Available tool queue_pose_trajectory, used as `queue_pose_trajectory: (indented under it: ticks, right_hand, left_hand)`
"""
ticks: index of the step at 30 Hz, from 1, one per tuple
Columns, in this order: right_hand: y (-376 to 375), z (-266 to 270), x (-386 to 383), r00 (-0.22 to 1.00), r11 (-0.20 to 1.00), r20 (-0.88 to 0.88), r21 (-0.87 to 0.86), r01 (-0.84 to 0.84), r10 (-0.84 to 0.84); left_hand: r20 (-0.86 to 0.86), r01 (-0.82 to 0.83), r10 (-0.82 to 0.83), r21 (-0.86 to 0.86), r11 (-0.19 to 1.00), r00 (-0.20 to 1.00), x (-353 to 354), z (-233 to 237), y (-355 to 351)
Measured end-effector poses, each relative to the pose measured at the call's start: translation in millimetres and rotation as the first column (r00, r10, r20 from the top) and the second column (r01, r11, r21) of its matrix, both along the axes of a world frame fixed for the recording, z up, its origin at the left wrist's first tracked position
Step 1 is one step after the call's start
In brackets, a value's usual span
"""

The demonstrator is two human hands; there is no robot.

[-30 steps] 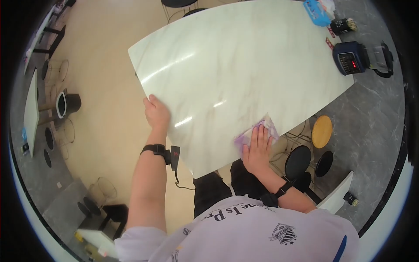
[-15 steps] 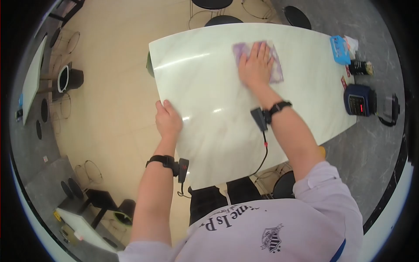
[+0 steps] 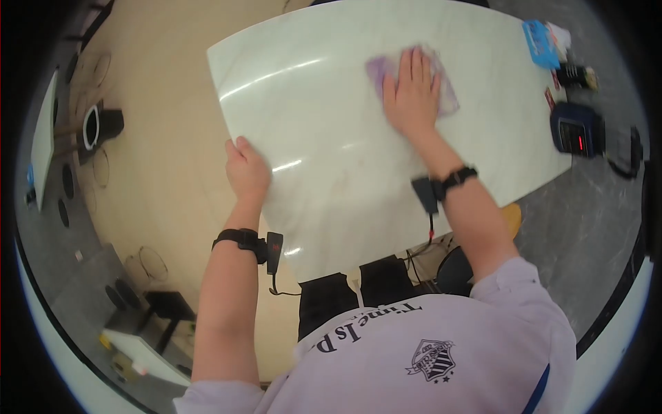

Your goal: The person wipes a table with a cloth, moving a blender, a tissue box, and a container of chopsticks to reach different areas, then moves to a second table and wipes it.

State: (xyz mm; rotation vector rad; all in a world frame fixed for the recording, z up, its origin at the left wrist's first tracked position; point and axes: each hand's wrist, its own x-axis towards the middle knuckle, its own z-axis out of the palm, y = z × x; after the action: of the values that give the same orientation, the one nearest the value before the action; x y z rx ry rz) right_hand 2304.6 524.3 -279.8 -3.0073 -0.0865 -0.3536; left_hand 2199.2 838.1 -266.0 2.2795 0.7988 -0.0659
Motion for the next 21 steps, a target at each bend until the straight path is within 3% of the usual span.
queue_pose_trajectory:
  ticks: [2, 6, 9, 14, 21]
  right_hand:
    - [-15, 16, -88, 0.994, 0.999, -0.101, 0.023, 0.043, -0.040]
    - [-45, 33, -244, 0.936, 0.975, -0.300, 0.058, 0.214, -0.187]
    - [-55, 35, -292, 0.913, 0.963, -0.341, 0.069, 0.262, -0.224]
    - [-56, 31, -266, 0.925, 0.955, -0.292, 0.091, 0.281, -0.244]
    - [-62, 19, -89, 0.957, 0.977, -0.204, 0.015, 0.214, -0.207]
  left_hand:
    - [0.078, -0.031, 0.025, 0.075, 0.997, 0.997, -1, -3, -3]
    - [0.040, 0.011, -0.014, 0.082, 0.997, 0.999, -1, -13, 2]
    - [0.050, 0.004, -0.007, 0.046, 0.999, 0.999, -1, -14, 1]
    - [0.119, 0.005, -0.011, 0.048, 0.999, 0.993, -2, -22, 7]
    - [0.003, -0.069, 0.069, -0.042, 0.997, 0.998, -2, -5, 1]
